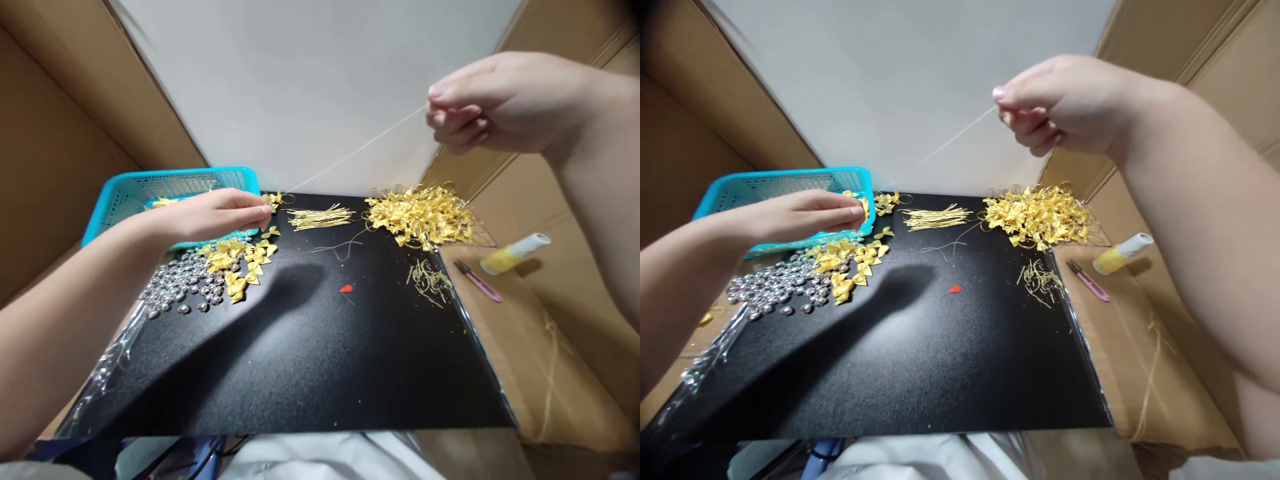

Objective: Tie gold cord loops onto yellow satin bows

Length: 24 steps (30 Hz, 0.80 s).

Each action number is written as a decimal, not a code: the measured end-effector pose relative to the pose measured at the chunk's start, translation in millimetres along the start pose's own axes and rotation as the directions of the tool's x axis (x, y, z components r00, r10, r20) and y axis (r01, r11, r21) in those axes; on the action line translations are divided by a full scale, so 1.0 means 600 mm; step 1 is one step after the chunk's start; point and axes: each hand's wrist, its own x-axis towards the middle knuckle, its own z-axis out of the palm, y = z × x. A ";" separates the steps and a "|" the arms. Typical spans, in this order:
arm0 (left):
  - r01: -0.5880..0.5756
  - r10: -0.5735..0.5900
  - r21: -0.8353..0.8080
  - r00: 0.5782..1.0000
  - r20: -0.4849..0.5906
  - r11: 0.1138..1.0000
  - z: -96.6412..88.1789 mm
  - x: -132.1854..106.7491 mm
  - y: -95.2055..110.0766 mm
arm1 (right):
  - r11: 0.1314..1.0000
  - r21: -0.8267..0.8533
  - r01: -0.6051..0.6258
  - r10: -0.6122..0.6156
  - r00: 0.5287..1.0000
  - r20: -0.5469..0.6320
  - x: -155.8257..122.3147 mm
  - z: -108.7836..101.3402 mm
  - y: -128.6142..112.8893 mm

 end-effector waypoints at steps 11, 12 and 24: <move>0.172 -0.200 0.109 0.916 0.349 0.979 0.024 0.024 -0.071 | 1.000 0.003 0.020 -0.019 0.998 -0.065 0.012 -0.043 0.015; 0.173 -0.197 0.100 0.917 0.347 0.980 0.025 0.020 -0.076 | 1.000 0.008 0.012 -0.012 0.996 -0.093 0.011 -0.050 0.020; 0.260 -0.285 0.203 0.953 0.104 0.944 -0.017 -0.015 -0.101 | 0.998 -0.059 -0.001 -0.005 0.994 -0.106 0.011 -0.066 0.028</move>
